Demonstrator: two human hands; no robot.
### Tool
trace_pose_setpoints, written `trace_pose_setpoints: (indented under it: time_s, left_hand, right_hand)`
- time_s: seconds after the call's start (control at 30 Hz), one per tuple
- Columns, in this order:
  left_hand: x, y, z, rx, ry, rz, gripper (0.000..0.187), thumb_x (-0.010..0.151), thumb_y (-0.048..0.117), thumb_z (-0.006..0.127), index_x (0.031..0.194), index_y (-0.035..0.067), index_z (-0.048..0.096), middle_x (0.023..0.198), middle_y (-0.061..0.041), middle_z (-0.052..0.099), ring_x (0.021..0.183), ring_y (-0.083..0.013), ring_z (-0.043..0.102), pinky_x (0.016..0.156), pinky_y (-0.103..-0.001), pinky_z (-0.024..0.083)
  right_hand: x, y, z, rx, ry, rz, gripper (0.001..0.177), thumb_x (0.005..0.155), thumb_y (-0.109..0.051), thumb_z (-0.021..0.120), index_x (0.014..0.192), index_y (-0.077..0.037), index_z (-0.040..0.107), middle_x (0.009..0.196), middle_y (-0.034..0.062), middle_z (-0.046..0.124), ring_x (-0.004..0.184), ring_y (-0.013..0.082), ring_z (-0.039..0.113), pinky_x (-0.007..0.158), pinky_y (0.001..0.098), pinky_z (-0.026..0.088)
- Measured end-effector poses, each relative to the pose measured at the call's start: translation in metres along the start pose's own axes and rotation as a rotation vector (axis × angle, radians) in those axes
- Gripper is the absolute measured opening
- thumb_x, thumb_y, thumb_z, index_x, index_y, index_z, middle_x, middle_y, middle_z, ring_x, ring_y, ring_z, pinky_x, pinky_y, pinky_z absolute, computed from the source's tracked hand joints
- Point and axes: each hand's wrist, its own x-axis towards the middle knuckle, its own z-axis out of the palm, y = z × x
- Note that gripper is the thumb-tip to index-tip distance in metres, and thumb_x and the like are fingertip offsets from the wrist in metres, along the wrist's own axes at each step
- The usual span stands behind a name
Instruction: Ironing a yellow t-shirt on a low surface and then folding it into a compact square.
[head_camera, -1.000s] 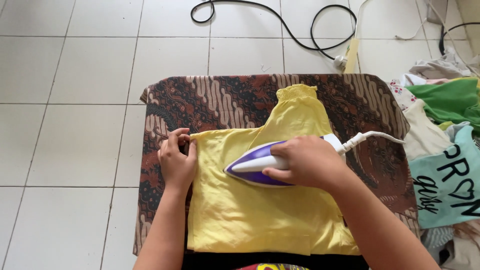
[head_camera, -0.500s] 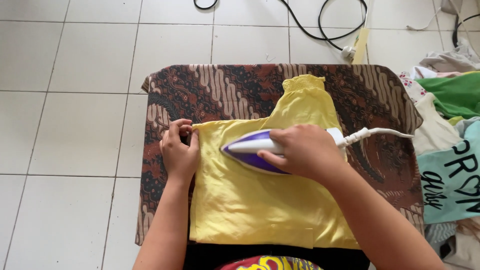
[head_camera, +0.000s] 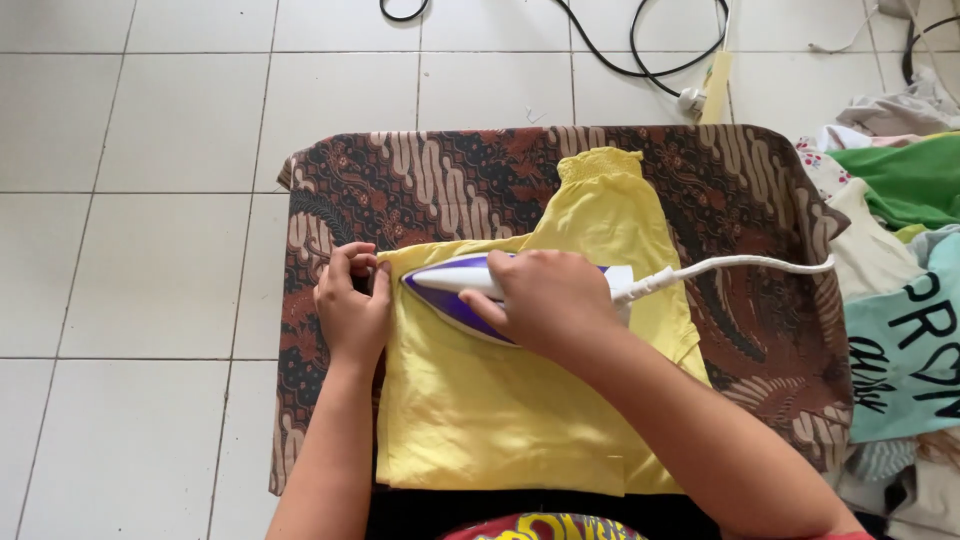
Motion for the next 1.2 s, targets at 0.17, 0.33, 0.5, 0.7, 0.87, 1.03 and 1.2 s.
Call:
trace_pose_setpoints:
  time_s: [0.17, 0.33, 0.5, 0.7, 0.87, 1.03, 1.2]
  left_hand:
    - [0.001, -0.002, -0.002, -0.038, 0.007, -0.005, 0.026, 0.088, 0.018, 0.074, 0.111, 0.024, 0.064, 0.089, 0.005, 0.072, 0.09, -0.0213, 0.067, 0.091, -0.04, 0.046]
    - [0.001, 0.002, -0.003, -0.013, 0.004, 0.001, 0.026, 0.088, 0.015, 0.074, 0.111, 0.022, 0.064, 0.089, 0.004, 0.072, 0.09, -0.0222, 0.067, 0.092, -0.041, 0.046]
    - [-0.001, -0.005, 0.001, 0.038, 0.013, 0.032, 0.025, 0.091, 0.016, 0.072, 0.114, 0.023, 0.064, 0.091, 0.003, 0.071, 0.091, -0.0238, 0.067, 0.09, -0.042, 0.046]
    - [-0.002, 0.002, 0.002, 0.137, 0.022, 0.088, 0.024, 0.094, 0.015, 0.069, 0.115, 0.024, 0.062, 0.093, 0.002, 0.07, 0.093, -0.024, 0.066, 0.089, -0.043, 0.047]
    - [-0.003, 0.007, -0.002, 0.197, 0.0, 0.154, 0.02, 0.096, 0.01, 0.068, 0.115, 0.013, 0.063, 0.094, -0.001, 0.071, 0.089, -0.0185, 0.064, 0.096, -0.041, 0.044]
    - [-0.002, 0.01, -0.003, 0.203, -0.013, 0.143, 0.018, 0.097, 0.011, 0.067, 0.114, 0.013, 0.063, 0.095, -0.001, 0.071, 0.09, -0.0185, 0.064, 0.097, -0.04, 0.044]
    - [-0.002, 0.01, -0.003, 0.207, -0.011, 0.144, 0.017, 0.097, 0.011, 0.067, 0.113, 0.014, 0.064, 0.094, -0.001, 0.07, 0.089, -0.0186, 0.063, 0.095, -0.039, 0.044]
  right_hand:
    - [0.011, 0.002, 0.0, 0.04, -0.006, 0.003, 0.048, 0.096, -0.053, 0.054, 0.097, -0.008, 0.07, 0.079, 0.0204, 0.072, 0.083, 0.0432, 0.075, 0.072, 0.0518, 0.059]
    - [-0.008, 0.015, 0.003, 0.022, -0.176, -0.006, 0.047, 0.091, -0.058, 0.056, 0.103, -0.016, 0.072, 0.085, 0.0172, 0.073, 0.091, 0.0408, 0.074, 0.079, 0.0515, 0.059]
    - [-0.038, 0.049, 0.001, 0.082, -0.163, 0.246, 0.054, 0.094, -0.06, 0.052, 0.102, -0.011, 0.07, 0.088, 0.0241, 0.073, 0.091, 0.0459, 0.074, 0.079, 0.0544, 0.058]
    - [-0.07, 0.094, -0.025, 0.048, -0.079, 0.496, 0.056, 0.093, -0.064, 0.053, 0.098, -0.013, 0.075, 0.087, 0.0233, 0.077, 0.088, 0.0422, 0.077, 0.077, 0.0486, 0.061]
    - [-0.095, 0.16, -0.03, 0.411, 0.275, 0.641, 0.052, 0.098, -0.049, 0.062, 0.111, -0.002, 0.076, 0.082, 0.0206, 0.076, 0.063, 0.0281, 0.072, 0.047, 0.0343, 0.05]
    - [-0.114, 0.247, 0.018, 0.597, 0.861, 0.415, 0.033, 0.11, -0.028, 0.076, 0.109, 0.003, 0.064, 0.08, 0.0081, 0.059, 0.062, 0.0144, 0.05, 0.055, 0.0276, 0.04]
    - [-0.099, 0.275, 0.052, 0.722, 1.305, 0.274, 0.013, 0.115, 0.017, 0.064, 0.118, 0.004, 0.06, 0.092, 0.011, 0.059, 0.068, 0.0158, 0.054, 0.061, 0.0283, 0.049]
